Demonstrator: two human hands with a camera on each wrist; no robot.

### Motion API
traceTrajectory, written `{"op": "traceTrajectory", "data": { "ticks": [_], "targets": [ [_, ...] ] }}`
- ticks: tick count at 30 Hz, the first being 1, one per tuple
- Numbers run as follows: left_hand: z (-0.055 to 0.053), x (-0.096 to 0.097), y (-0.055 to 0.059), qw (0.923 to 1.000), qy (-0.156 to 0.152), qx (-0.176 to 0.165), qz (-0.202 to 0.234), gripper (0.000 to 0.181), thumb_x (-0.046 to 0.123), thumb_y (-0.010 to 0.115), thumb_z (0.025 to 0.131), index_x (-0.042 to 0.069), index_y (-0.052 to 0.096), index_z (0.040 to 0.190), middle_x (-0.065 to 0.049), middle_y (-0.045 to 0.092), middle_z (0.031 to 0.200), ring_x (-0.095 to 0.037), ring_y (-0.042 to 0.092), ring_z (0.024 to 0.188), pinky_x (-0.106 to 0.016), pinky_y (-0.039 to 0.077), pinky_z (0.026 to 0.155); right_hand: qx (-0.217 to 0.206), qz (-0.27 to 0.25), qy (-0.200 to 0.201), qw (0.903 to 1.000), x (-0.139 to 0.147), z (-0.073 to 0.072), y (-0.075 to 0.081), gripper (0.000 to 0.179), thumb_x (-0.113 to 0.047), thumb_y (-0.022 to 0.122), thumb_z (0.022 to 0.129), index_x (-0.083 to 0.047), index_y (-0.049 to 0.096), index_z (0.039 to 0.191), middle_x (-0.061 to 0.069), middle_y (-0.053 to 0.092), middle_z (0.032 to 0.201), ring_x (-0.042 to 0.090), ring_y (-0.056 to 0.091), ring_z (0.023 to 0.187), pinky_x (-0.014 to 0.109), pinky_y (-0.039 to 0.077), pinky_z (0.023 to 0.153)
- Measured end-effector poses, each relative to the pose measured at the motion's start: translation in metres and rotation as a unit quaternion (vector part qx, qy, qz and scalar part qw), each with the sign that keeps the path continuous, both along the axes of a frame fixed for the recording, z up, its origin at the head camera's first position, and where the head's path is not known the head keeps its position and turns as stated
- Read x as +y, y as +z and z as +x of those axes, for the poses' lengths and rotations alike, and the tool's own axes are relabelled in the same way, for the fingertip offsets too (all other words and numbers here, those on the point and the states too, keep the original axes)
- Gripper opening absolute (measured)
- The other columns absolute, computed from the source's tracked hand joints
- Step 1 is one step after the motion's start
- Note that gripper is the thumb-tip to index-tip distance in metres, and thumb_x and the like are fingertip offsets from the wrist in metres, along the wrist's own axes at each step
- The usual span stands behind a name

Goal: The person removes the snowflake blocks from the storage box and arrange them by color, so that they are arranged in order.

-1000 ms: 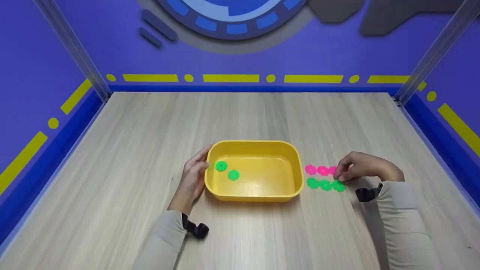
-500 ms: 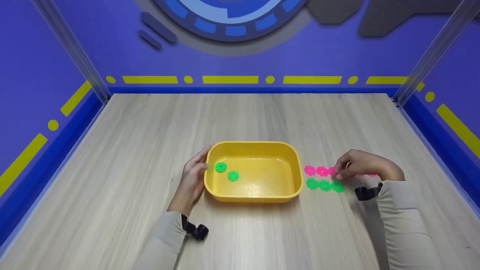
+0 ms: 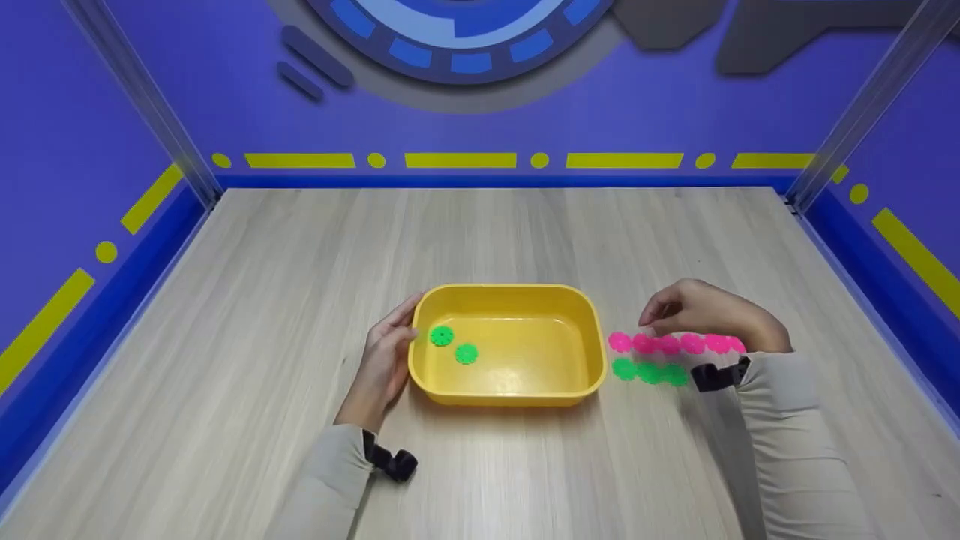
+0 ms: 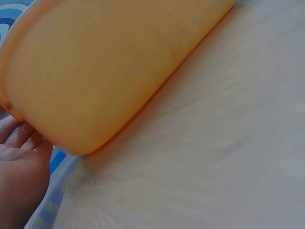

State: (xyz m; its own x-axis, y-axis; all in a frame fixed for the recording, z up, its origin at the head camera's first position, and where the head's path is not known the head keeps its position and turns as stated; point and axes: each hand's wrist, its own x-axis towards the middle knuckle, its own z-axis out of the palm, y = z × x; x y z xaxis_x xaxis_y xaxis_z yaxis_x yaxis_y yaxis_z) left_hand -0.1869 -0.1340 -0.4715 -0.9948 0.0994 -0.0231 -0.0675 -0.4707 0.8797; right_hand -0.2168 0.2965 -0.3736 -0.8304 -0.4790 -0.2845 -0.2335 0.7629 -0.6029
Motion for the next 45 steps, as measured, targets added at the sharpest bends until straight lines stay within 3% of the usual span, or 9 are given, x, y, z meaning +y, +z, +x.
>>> {"op": "traceTrajectory", "data": {
  "ticks": [12,22,28,45],
  "targets": [
    [0.000,0.000,-0.001,1.0000,0.006,0.001,-0.003,0.064,-0.009,0.039,0.084,-0.004,0.032,0.147,-0.015,0.031,0.155,-0.022,0.028,0.145,-0.033,0.028,0.117,0.053,-0.029,0.003,0.9982,-0.033,-0.007,0.017,0.019,-0.022,0.069,0.087,-0.010,0.071,0.103,0.006,0.072,0.099,0.021,0.068,0.089,0.034,0.059,0.081],
    [0.000,0.002,-0.001,0.9999,0.012,-0.007,-0.005,0.063,-0.009,0.040,0.083,-0.003,0.034,0.146,-0.015,0.032,0.155,-0.023,0.030,0.144,-0.034,0.029,0.117,0.086,-0.042,0.040,0.9946,-0.067,-0.016,0.024,0.022,-0.021,0.067,0.089,-0.007,0.071,0.106,0.005,0.072,0.098,0.020,0.067,0.086,0.033,0.059,0.081],
    [0.001,0.001,-0.001,1.0000,0.002,0.009,0.001,0.064,-0.009,0.038,0.083,-0.004,0.031,0.147,-0.016,0.030,0.156,-0.024,0.027,0.145,-0.034,0.026,0.118,0.094,-0.040,0.068,0.9925,-0.092,-0.020,0.028,0.023,-0.021,0.068,0.088,-0.008,0.071,0.107,0.005,0.073,0.098,0.019,0.067,0.086,0.035,0.059,0.080],
    [0.000,0.001,0.000,0.9997,-0.003,0.020,0.016,0.065,-0.010,0.037,0.082,-0.008,0.028,0.146,-0.020,0.025,0.157,-0.026,0.024,0.146,-0.035,0.024,0.119,0.076,-0.071,0.137,0.9851,-0.155,-0.037,0.008,0.026,-0.015,0.068,0.088,-0.006,0.069,0.112,0.010,0.072,0.105,0.020,0.068,0.093,0.033,0.057,0.085]
  ]
}}
